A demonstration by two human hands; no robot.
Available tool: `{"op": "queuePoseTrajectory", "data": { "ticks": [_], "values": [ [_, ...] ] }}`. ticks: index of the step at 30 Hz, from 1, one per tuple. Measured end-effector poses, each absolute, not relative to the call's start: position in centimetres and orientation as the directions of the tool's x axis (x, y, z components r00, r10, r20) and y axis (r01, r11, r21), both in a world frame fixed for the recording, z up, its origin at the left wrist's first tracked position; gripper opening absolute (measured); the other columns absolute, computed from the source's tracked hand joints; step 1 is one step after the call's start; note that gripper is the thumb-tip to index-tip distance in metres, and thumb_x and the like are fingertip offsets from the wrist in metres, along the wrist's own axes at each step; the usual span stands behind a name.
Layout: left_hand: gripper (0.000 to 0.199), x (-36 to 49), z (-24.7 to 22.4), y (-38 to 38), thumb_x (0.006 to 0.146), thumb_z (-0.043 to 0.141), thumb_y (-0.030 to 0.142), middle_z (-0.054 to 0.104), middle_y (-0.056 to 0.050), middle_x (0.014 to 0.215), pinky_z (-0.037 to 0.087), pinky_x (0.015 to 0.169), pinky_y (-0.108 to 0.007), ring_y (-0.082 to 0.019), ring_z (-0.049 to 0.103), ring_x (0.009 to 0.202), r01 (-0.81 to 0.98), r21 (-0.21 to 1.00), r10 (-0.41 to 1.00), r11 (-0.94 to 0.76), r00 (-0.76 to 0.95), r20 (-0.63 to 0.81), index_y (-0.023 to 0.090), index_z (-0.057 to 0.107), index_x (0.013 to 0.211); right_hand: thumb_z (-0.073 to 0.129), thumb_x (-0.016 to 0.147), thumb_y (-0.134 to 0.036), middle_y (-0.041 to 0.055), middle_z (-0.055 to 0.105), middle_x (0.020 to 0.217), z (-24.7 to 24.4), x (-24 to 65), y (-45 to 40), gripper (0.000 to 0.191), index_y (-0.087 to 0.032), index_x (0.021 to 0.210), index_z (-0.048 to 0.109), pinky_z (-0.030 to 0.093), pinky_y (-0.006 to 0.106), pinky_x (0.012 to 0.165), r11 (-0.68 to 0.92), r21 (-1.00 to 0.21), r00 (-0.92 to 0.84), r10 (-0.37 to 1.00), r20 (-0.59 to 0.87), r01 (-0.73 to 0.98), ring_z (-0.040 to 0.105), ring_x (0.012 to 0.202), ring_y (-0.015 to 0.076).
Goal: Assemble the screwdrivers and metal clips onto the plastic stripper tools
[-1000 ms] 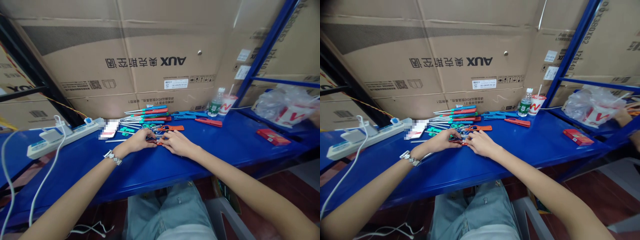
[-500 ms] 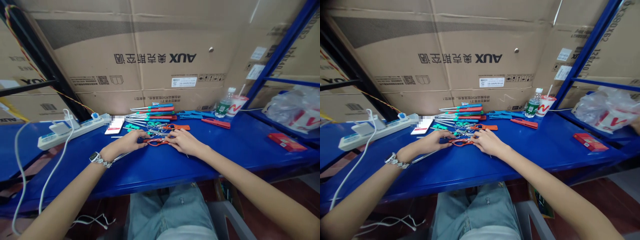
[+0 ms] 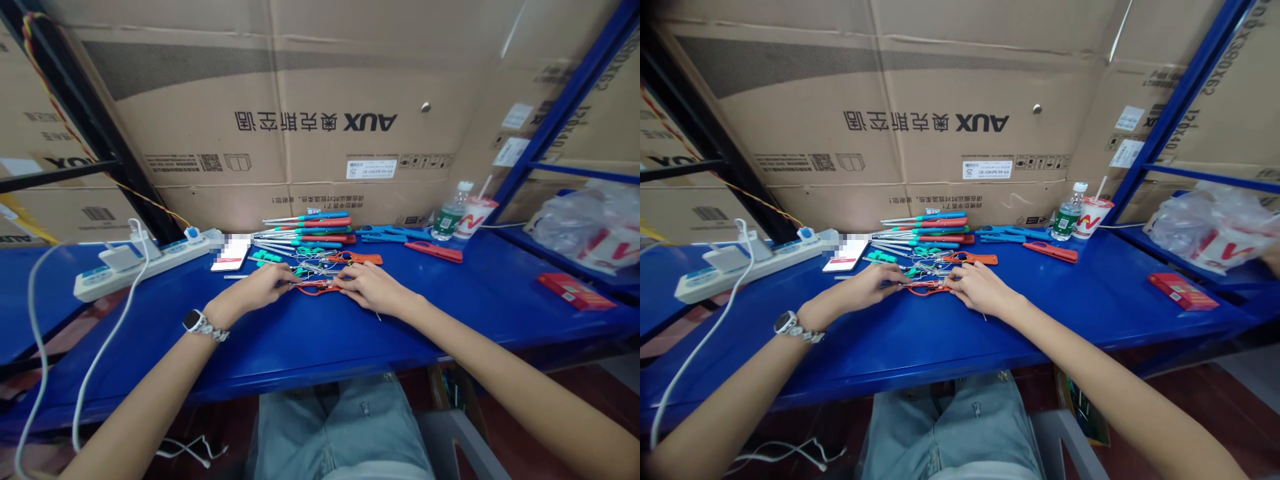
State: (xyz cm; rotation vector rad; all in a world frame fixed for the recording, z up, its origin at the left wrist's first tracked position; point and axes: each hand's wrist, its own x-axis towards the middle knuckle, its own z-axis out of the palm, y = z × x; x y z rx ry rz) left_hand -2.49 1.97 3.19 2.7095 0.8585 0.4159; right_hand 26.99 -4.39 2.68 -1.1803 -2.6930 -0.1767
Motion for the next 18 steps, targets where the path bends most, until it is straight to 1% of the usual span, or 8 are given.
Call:
{"op": "queuePoseTrajectory", "data": {
  "ticks": [5, 9, 12, 14, 16, 18],
  "values": [
    [0.032, -2.6, 3.0, 2.1, 0.099, 0.049, 0.023, 0.072, -0.008, 0.103, 0.053, 0.082, -0.032, -0.019, 0.067, 0.089, 0.479, 0.365, 0.569, -0.798, 0.799, 0.196, 0.023, 0.076, 0.116, 0.054, 0.104, -0.023, 0.0117, 0.073, 0.120, 2.8, 27.1, -4.4, 0.028, -0.018, 0.122, 0.074, 0.047, 0.040, 0.085, 0.678, 0.009, -0.664, 0.718, 0.211, 0.735, 0.066, 0.102, 0.0245],
    [0.034, -2.6, 2.7, 1.7, 0.100, 0.048, 0.023, 0.069, -0.011, 0.105, 0.053, 0.085, -0.035, -0.022, 0.066, 0.091, 0.517, 0.307, 0.584, -0.799, 0.787, 0.197, 0.020, 0.075, 0.119, 0.054, 0.104, -0.023, 0.0122, 0.072, 0.120, 2.7, 27.2, -4.5, 0.028, -0.019, 0.123, 0.074, 0.047, 0.040, 0.088, 0.676, 0.014, -0.660, 0.714, 0.233, 0.736, 0.065, 0.105, 0.0252],
    [0.034, -2.7, 2.3, 1.1, 0.101, 0.047, 0.023, 0.067, -0.013, 0.111, 0.053, 0.089, -0.041, -0.024, 0.065, 0.096, 0.547, 0.250, 0.598, -0.799, 0.768, 0.230, 0.019, 0.074, 0.122, 0.052, 0.104, -0.025, 0.0133, 0.071, 0.123, 2.6, 27.2, -4.7, 0.030, -0.019, 0.125, 0.073, 0.046, 0.042, 0.090, 0.671, 0.028, -0.658, 0.717, 0.231, 0.741, 0.064, 0.109, 0.0274],
    [0.033, -2.7, 2.0, 0.8, 0.102, 0.049, 0.026, 0.066, -0.013, 0.113, 0.053, 0.091, -0.042, -0.025, 0.065, 0.098, 0.536, 0.217, 0.578, -0.816, 0.774, 0.260, 0.020, 0.073, 0.123, 0.051, 0.104, -0.024, 0.0138, 0.070, 0.126, 2.5, 27.2, -4.9, 0.032, -0.018, 0.127, 0.072, 0.045, 0.043, 0.090, 0.667, 0.038, -0.658, 0.721, 0.220, 0.744, 0.063, 0.110, 0.0284],
    [0.032, -2.9, 1.8, 0.8, 0.103, 0.050, 0.030, 0.066, -0.012, 0.112, 0.053, 0.091, -0.041, -0.025, 0.064, 0.099, 0.506, 0.207, 0.546, -0.837, 0.790, 0.278, 0.020, 0.073, 0.122, 0.051, 0.104, -0.026, 0.0138, 0.070, 0.127, 2.7, 27.2, -5.1, 0.032, -0.018, 0.127, 0.071, 0.043, 0.044, 0.090, 0.657, 0.038, -0.648, 0.730, 0.218, 0.753, 0.063, 0.110, 0.0290],
    [0.032, -3.0, 1.4, 1.1, 0.105, 0.048, 0.030, 0.065, -0.012, 0.112, 0.054, 0.091, -0.040, -0.024, 0.064, 0.100, 0.482, 0.224, 0.530, -0.847, 0.799, 0.285, 0.020, 0.073, 0.122, 0.052, 0.104, -0.030, 0.0132, 0.070, 0.125, 3.0, 27.1, -5.3, 0.031, -0.018, 0.124, 0.073, 0.042, 0.044, 0.093, 0.651, 0.021, -0.638, 0.737, 0.222, 0.759, 0.062, 0.112, 0.0294]
  ]
}}
